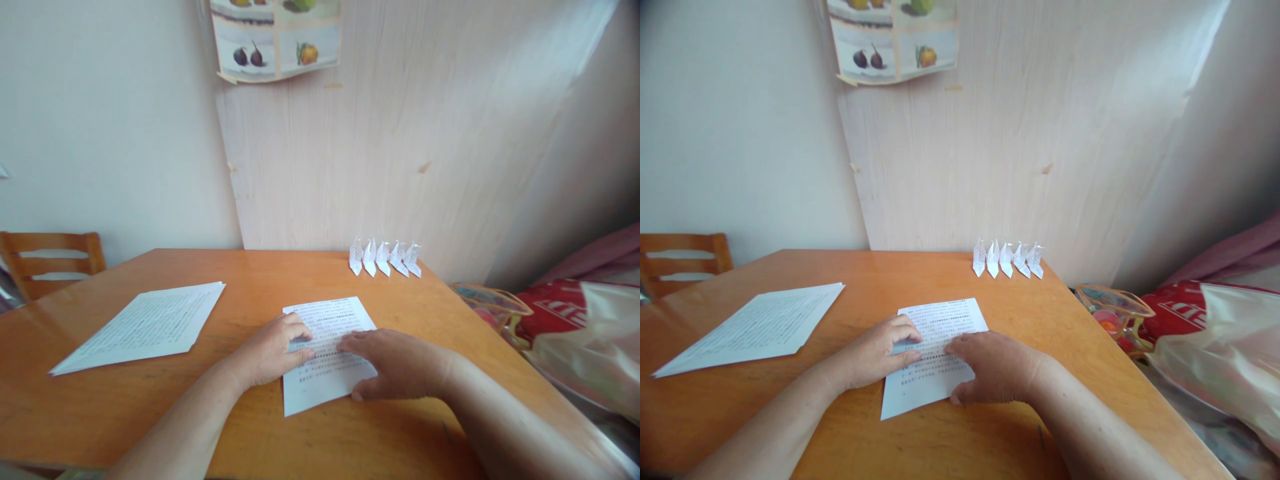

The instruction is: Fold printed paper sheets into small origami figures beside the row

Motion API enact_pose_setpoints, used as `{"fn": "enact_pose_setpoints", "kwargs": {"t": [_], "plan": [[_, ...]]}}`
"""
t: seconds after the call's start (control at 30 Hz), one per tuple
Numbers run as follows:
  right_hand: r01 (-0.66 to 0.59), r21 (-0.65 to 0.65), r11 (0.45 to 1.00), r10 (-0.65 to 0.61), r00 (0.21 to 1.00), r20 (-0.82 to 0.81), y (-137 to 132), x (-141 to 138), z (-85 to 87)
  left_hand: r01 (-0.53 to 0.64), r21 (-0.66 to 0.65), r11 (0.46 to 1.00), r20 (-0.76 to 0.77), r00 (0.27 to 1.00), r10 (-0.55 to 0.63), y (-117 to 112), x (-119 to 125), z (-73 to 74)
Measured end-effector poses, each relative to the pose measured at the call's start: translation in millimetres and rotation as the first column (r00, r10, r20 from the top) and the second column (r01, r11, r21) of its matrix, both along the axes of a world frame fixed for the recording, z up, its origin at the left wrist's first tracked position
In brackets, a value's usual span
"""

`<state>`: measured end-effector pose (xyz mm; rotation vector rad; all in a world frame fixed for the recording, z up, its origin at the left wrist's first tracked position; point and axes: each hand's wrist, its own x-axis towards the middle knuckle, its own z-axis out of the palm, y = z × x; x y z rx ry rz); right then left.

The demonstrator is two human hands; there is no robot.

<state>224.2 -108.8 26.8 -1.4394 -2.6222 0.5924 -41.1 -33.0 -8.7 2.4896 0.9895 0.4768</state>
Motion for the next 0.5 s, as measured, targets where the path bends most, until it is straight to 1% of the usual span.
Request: {"fn": "enact_pose_setpoints", "kwargs": {"t": [0.13, 0.23, 0.33, 0.4, 0.5], "plan": [[-0.009, 0.012, 1.000, 0.009, 1.000, 0.022, -1, 0, 1.4, 0.001, -0.009, 1.000, 0.023, 1.000, -0.001, 0, 0, -0.6], [0.005, 0.022, 1.000, -0.006, 1.000, 0.028, -2, 1, 1.2, -0.031, -0.017, 0.999, 0.053, 0.998, 0.031, -1, 2, -2.3], [0.017, 0.012, 1.000, -0.017, 1.000, 0.014, -2, 2, 2.2, -0.062, -0.037, 0.997, 0.103, 0.993, 0.066, -2, 4, -0.1], [0.017, 0.000, 1.000, -0.017, 1.000, 0.003, -2, 3, 3.7, -0.054, -0.086, 0.995, 0.154, 0.986, 0.067, -4, 4, 3.8], [0.029, -0.017, 0.999, -0.029, 1.000, -0.012, -1, 5, 6.3, -0.027, -0.210, 0.977, 0.233, 0.970, 0.076, -7, 0, 11.3]]}}
